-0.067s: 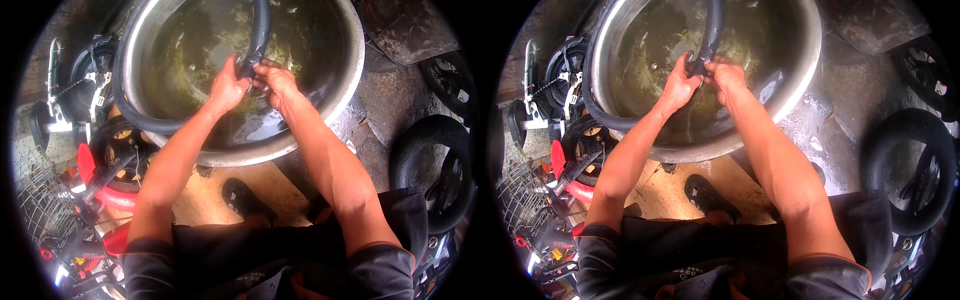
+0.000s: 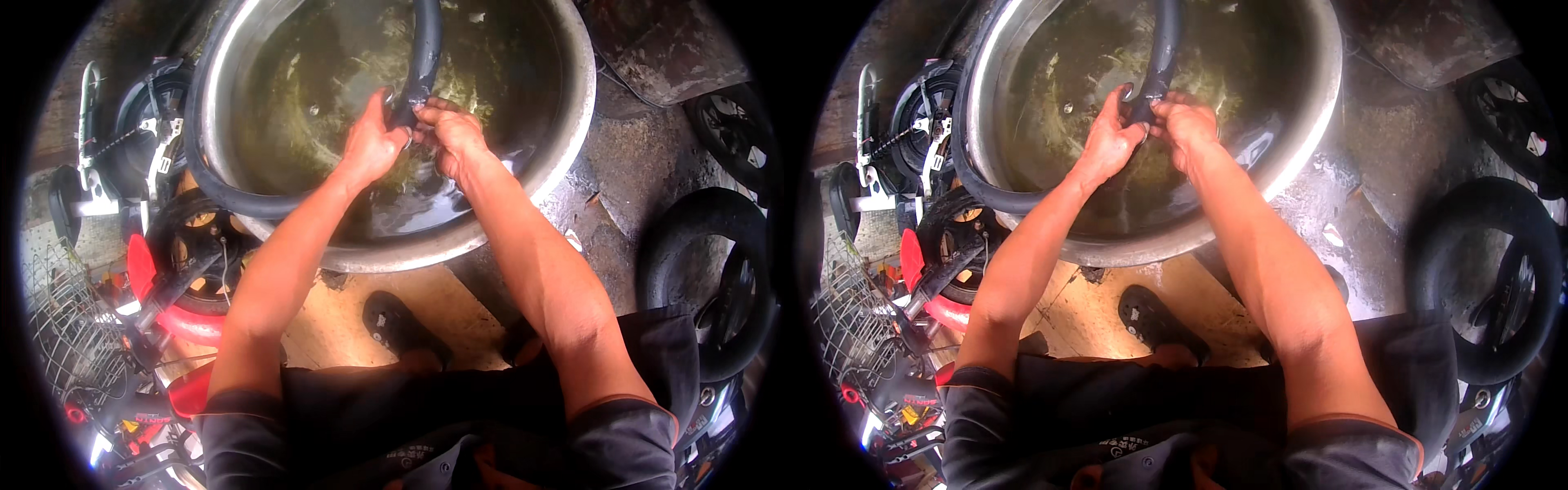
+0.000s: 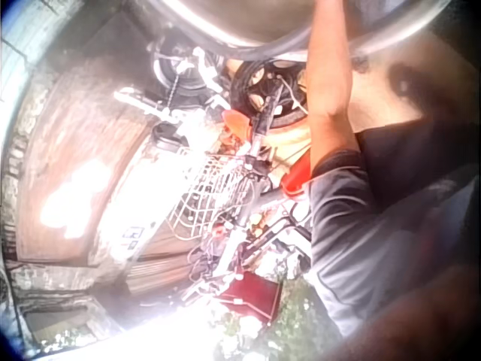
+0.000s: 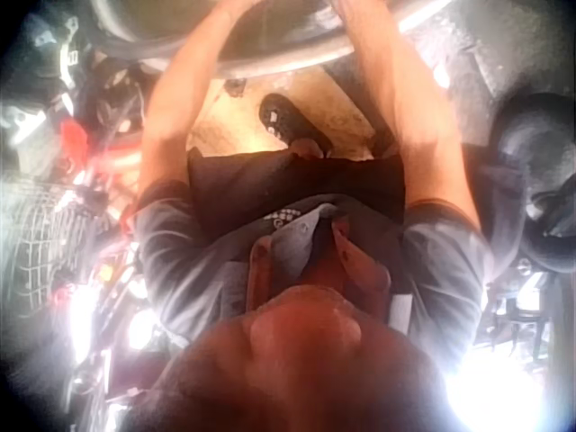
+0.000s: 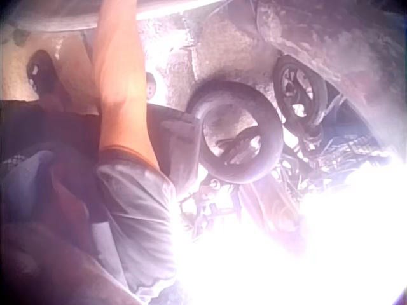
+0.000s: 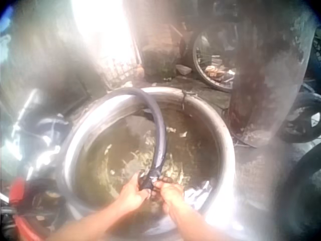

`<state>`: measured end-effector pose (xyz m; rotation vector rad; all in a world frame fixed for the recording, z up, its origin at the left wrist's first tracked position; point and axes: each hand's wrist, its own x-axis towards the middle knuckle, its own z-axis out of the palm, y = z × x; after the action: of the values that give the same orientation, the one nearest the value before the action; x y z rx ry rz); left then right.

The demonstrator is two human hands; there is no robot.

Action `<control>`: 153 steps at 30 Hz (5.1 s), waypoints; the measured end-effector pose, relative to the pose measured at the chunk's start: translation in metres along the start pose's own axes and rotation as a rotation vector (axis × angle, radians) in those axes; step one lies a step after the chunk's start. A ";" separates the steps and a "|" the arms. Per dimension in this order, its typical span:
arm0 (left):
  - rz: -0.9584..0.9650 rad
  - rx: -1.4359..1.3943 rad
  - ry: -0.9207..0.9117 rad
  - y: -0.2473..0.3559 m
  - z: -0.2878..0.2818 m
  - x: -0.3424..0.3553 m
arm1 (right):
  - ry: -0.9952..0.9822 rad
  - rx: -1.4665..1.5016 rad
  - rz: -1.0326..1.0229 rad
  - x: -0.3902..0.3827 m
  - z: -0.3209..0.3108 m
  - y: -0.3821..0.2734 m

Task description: The person inflates an inner tube using an air hose nozzle, rotates it by hand, and submerges sections of the tube into a basin of water.

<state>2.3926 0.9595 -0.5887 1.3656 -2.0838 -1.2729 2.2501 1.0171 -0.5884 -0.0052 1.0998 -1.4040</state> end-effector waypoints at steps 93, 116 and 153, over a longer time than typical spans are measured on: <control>-0.029 0.013 -0.036 0.006 -0.002 0.002 | 0.187 -0.579 -0.511 0.005 0.003 0.000; 0.000 0.018 -0.032 0.008 -0.003 0.001 | 0.176 -0.603 -0.529 0.007 0.002 0.002; -0.038 0.188 0.036 0.028 0.001 -0.006 | 0.369 -0.308 -0.484 0.008 0.000 -0.030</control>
<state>2.3793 0.9689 -0.5652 1.5009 -2.2095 -1.0809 2.2255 1.0033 -0.5759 -0.2580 1.6963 -1.6868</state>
